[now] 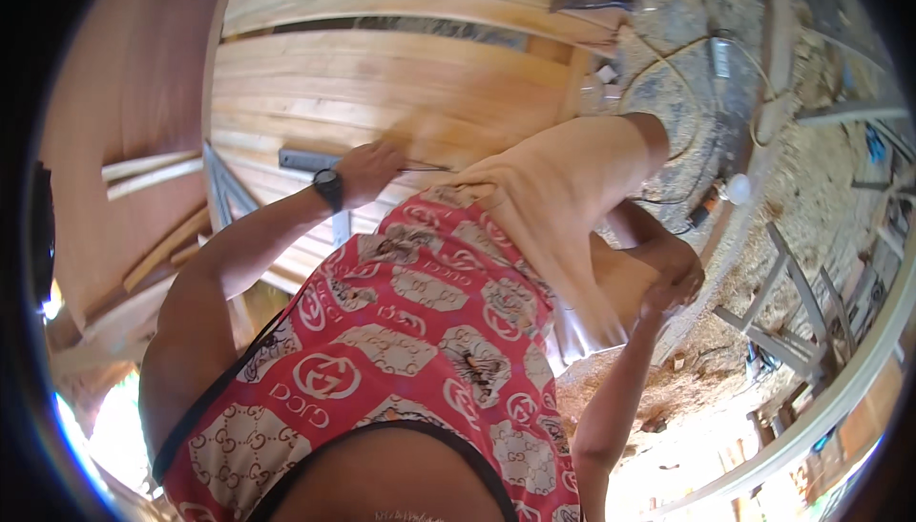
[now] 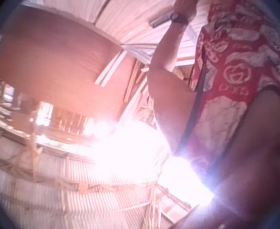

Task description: Measuring and marking a piece of wood with a square and pencil, followed by cutting it with a hand saw.

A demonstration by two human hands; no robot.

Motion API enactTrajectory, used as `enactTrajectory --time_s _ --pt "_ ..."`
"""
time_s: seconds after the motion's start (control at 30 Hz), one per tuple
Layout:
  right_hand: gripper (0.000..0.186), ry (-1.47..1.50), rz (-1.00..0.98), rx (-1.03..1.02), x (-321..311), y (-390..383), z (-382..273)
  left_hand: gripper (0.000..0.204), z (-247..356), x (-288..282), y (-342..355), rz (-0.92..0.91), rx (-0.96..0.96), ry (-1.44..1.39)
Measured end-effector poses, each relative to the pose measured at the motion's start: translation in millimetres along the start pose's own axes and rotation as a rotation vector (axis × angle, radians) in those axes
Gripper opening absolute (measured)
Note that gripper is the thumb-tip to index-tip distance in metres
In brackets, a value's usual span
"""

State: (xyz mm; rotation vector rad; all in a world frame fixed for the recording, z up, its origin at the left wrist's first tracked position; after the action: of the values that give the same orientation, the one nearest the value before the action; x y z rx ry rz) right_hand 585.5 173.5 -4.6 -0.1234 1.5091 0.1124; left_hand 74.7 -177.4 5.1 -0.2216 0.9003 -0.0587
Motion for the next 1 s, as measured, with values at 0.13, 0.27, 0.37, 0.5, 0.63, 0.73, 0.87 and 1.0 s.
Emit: enactTrajectory --time_s 0.13,0.27,0.37,0.5,0.63,0.73,0.87,1.0 --pt "0.051 0.173 0.392 -0.366 -69.9 -5.1 -86.8 0.018 -10.0 -69.1 24.2 0.021 -0.353 0.000" --pt "0.046 0.763 -0.094 -0.484 -116.0 -24.9 -210.2 0.013 41.7 -114.6 100.4 0.174 -0.091 -0.162" --pt "0.045 0.690 -0.088 -0.741 -131.6 -29.1 -284.4 0.013 103.6 -103.3 156.6 0.242 0.083 -0.453" --pt "0.021 0.610 0.096 -0.690 -116.9 -6.0 -318.4 0.019 133.7 -88.9 191.8 0.217 0.260 -0.488" --pt "0.021 0.472 0.012 -0.452 -69.1 54.6 -324.9 0.035 77.2 -89.8 201.9 0.394 0.142 -0.363" --pt "0.038 0.589 -0.001 -0.279 -33.1 110.8 -345.1 0.044 11.0 -105.1 194.8 0.562 -0.018 0.007" --pt "0.054 0.971 -0.529 -0.122 9.8 140.5 -369.3 0.052 -47.7 -115.2 180.0 0.554 -0.186 0.059" --pt "0.047 1.096 -0.593 -0.096 18.8 133.9 -371.5 0.053 -72.8 -117.8 164.4 0.517 -0.229 0.113"
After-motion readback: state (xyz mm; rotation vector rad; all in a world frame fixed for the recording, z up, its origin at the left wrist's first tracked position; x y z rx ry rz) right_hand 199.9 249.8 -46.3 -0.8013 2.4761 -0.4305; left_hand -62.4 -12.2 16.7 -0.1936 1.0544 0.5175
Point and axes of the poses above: each hand's wrist, its own y-axis towards the middle knuckle, its own x-axis out of the palm, z = x × y, the point moved 3 cm from there along y, towards the middle knuckle, and after that the axes turned 12 degrees about -y, right-handed, at the moved point
